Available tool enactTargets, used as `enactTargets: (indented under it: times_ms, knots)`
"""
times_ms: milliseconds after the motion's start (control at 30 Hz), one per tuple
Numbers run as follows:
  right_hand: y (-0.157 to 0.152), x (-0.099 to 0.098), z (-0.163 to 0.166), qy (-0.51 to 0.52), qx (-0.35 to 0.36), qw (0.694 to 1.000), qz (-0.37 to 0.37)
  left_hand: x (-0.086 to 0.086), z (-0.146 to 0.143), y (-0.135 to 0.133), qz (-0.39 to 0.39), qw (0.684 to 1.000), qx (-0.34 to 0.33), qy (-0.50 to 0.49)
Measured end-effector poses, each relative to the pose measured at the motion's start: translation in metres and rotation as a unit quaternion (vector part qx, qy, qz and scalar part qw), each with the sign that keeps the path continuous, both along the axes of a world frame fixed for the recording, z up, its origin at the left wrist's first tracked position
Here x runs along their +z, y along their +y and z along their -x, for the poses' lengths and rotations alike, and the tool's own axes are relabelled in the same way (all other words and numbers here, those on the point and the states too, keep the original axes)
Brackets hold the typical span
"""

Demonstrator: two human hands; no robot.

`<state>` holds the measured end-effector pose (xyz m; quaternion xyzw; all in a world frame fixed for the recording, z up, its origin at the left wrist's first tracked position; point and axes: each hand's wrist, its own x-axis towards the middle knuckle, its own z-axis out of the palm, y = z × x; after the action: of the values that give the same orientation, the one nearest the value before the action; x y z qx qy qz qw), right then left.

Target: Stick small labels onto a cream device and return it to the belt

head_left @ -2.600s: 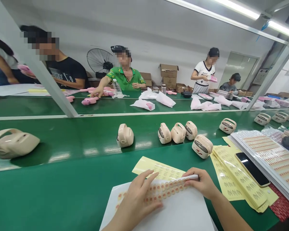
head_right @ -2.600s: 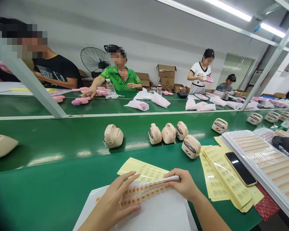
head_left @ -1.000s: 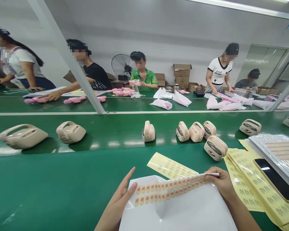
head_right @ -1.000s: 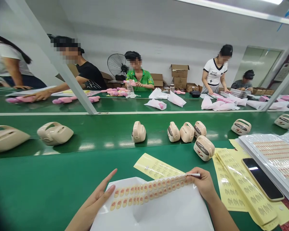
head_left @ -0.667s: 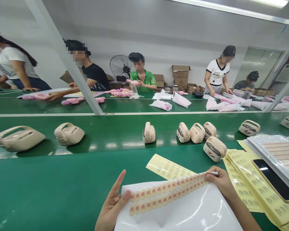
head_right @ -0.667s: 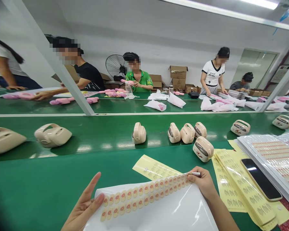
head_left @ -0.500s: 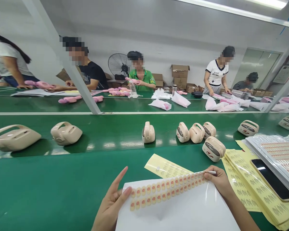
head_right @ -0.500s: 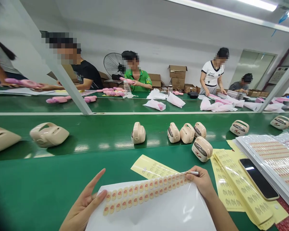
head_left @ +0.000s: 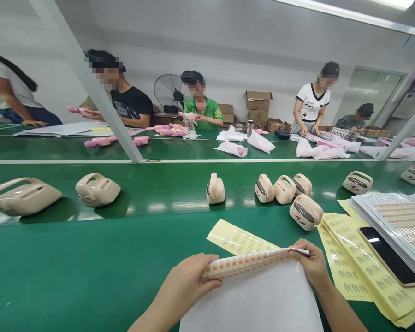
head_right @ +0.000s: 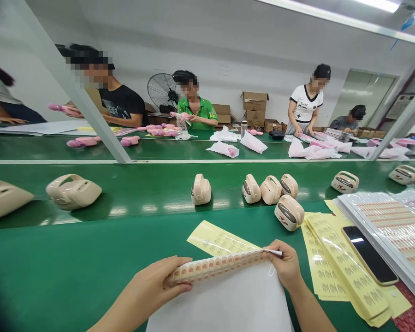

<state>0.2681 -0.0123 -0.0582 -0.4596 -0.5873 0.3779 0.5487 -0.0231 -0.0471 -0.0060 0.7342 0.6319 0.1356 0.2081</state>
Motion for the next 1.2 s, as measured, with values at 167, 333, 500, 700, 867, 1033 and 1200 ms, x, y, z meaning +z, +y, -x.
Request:
enactTargets:
  times_ms: [167,333,500,700,867,1033,1200]
  knots:
    - [0.002,0.0,0.003,-0.031,0.013,0.999,-0.007,0.009,-0.001,0.004,0.086,0.995,0.043,0.017]
    - [0.009,0.035,-0.002,-0.162,0.09,0.979,0.086,0.013,-0.004,0.012,0.086,0.993,0.065,0.046]
    - [0.016,0.082,0.009,-0.363,0.153,0.916,0.079,0.026,0.007,0.018,0.112,0.992,0.021,0.053]
    - [0.028,0.083,0.02,-0.4,0.174,0.897,0.067,0.042,-0.009,0.027,0.107,0.993,-0.04,-0.036]
    - [0.025,0.088,0.022,-0.455,0.17,0.87,0.082,0.031,-0.045,0.036,0.085,0.989,-0.091,-0.086]
    - [0.016,0.1,0.042,-0.616,0.174,0.767,0.045,0.021,-0.048,0.047,0.09,0.987,-0.101,-0.084]
    - [0.015,0.102,0.067,-0.677,0.214,0.704,0.024,0.022,-0.051,0.053,0.083,0.985,-0.136,-0.071]
